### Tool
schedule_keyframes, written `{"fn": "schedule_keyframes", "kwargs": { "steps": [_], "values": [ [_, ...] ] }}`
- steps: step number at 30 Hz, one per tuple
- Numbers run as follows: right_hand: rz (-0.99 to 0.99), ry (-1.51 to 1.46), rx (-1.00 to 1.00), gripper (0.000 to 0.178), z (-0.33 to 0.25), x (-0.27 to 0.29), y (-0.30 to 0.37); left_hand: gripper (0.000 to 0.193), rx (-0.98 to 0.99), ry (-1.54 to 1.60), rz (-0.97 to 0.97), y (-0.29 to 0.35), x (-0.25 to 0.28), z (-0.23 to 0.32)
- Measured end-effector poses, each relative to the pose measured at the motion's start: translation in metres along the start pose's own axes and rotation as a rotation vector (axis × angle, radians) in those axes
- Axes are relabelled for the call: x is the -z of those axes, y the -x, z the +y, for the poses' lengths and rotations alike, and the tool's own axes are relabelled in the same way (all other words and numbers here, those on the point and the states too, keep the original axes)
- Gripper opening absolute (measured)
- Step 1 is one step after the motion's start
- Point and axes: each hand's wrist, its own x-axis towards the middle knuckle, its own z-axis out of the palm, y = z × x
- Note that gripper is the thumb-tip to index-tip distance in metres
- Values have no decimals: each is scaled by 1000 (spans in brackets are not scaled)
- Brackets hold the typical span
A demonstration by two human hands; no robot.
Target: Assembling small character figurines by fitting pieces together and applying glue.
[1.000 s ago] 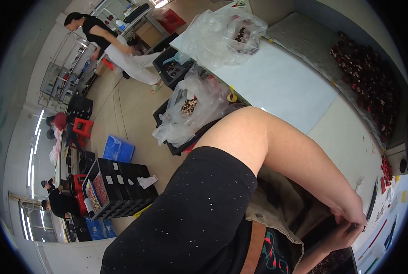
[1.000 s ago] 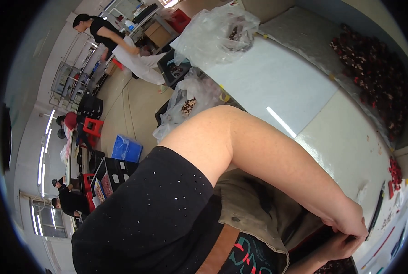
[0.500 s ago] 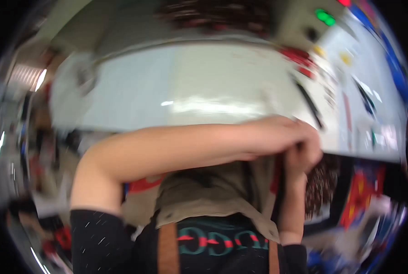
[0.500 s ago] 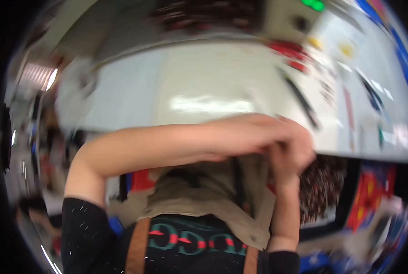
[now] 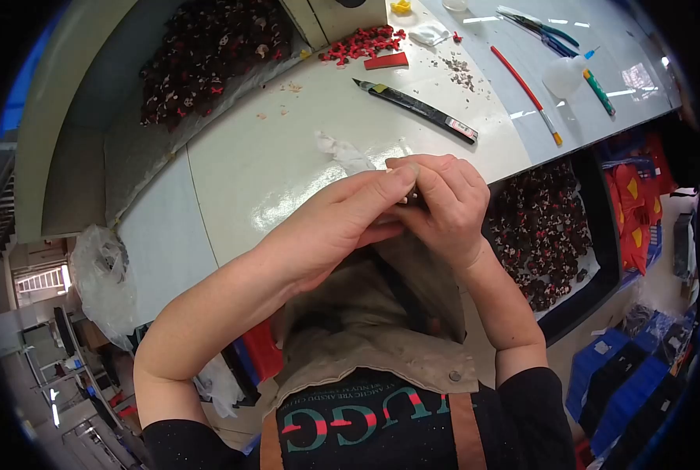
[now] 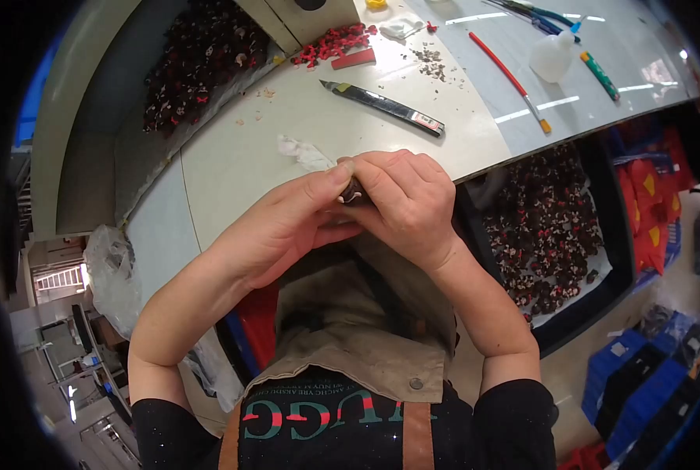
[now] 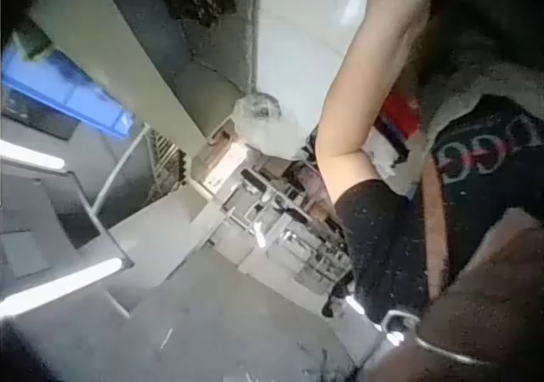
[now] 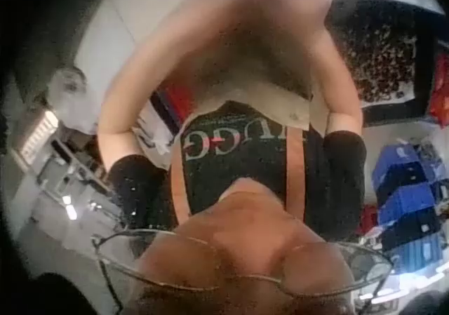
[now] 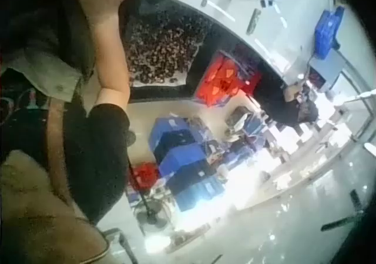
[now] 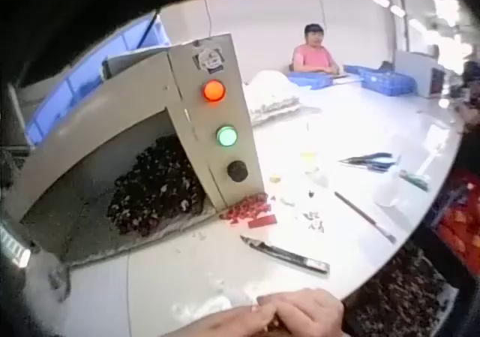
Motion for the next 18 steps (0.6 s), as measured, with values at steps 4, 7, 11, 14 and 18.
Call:
{"fn": "schedule_keyframes", "kwargs": {
  "steps": [4, 7, 11, 14, 18],
  "values": [
    [13, 7, -10, 31, -1, -1, -1, 50, -2, -9, -7, 0, -1, 1],
    [66, 7, 43, 35, 2, -2, -2, 48, -3, -12, 12, 1, -3, 2],
    [49, 4, 23, 34, 1, -1, 0, 46, -3, -5, 40, 1, -6, 3],
    [33, -1, 3, 33, 2, 1, 0, 45, -14, -5, 29, 0, -7, 3],
    [44, 3, 5, 33, 2, 0, 0, 44, 0, 3, 50, 0, -7, 3]
  ]
}}
